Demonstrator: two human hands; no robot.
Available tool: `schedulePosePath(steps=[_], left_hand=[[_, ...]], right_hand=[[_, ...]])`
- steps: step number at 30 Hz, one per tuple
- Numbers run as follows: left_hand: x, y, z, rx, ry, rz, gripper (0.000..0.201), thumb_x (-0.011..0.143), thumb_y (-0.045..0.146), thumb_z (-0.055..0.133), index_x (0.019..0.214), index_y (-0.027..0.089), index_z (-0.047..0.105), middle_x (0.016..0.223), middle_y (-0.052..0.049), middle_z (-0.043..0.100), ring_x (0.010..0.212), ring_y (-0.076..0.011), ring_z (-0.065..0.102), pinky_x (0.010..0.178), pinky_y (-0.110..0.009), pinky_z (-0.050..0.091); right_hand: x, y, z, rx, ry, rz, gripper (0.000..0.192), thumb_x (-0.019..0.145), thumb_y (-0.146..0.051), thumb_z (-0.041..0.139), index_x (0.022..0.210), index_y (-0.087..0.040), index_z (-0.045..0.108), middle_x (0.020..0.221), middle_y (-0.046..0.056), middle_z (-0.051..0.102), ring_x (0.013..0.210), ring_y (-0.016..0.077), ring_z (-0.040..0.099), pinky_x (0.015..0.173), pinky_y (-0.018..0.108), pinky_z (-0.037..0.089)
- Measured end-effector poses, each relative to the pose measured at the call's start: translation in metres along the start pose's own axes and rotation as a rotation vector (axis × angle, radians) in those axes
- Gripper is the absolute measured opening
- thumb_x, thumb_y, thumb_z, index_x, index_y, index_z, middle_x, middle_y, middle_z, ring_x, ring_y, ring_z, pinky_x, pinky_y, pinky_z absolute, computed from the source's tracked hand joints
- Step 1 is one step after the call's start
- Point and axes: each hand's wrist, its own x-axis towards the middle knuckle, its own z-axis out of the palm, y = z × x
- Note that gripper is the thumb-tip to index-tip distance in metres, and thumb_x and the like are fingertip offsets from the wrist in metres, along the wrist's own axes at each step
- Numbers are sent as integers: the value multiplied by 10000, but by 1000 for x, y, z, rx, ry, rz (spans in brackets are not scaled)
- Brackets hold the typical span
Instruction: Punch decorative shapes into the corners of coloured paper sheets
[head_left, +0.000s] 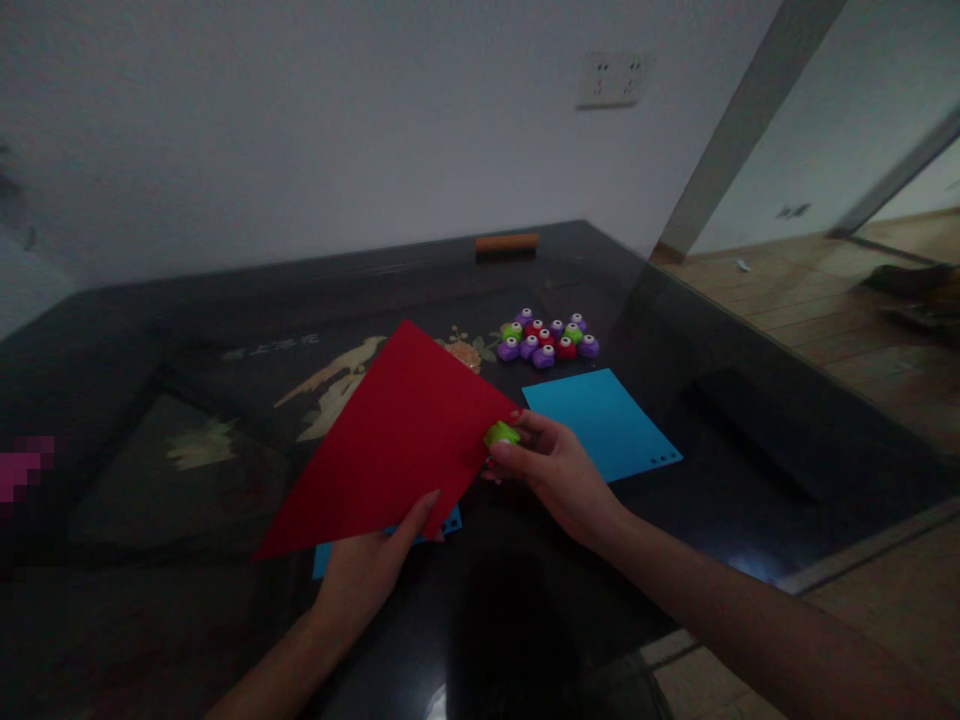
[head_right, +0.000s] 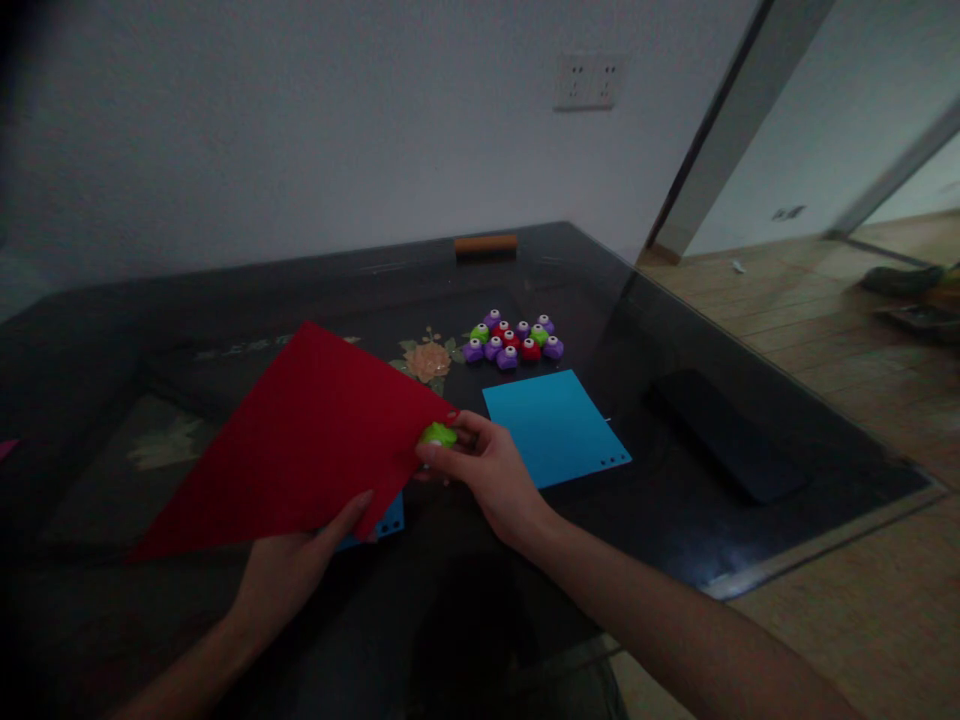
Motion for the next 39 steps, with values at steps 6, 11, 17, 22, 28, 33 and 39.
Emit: schedulePosePath(steps=[6,11,17,22,28,33,39], left_hand=[[-2,-5,-3,1,-12,20,273,734,436,543,871,256,695,899,-78,729,1036,-321,621,923,-488,462],[-3,-5,-3,-2,6,28,277,727,421,529,885,269,698,887,-69,734,1020,-325,628,912,-480,470],[-2,0,0,12,10,40,280,735,424,518,883,267,697,893,-62,736,1026,-309,628,929,-473,461],[-3,-4,0,19,0,35,286,737,434,522,879,261,699,901,-74,733,1044,-319,618,928,-481,461],[-1,-2,-1,21,-36,21,300,759,430,521,909,240,698,956,-76,728,1077,-313,601,979,-481,419],[1,8,-3,8,-48,9,272,780,413,515,878,243,703,949,-59,734,1053,-295,618,984,-465,423],[1,7,-6,54,-54,27,291,774,449,501,842,254,707,886,-54,743,1020,-308,633,955,-474,448]], right_hand=[[-1,-1,1,-19,6,-3,348,599,-227,798,890,-183,611,870,10,688,731,144,658,651,282,550],[-1,-2,1,-6,20,-3,348,594,-212,799,874,-186,593,846,4,687,729,145,658,635,273,551],[0,-2,1,9,19,1,355,581,-198,807,854,-197,581,834,-7,686,718,140,659,624,265,557],[0,0,-1,2,4,-8,350,599,-198,798,881,-197,591,876,4,693,776,159,670,684,292,561],[0,1,-3,-23,2,-12,336,624,-202,788,900,-188,596,907,13,699,795,153,672,679,259,545],[2,3,-4,-37,14,-13,316,618,-211,791,865,-191,596,869,10,697,771,159,670,663,271,544],[1,1,-2,-37,-7,-12,328,624,-219,785,896,-192,604,910,19,698,783,158,667,678,281,551]])
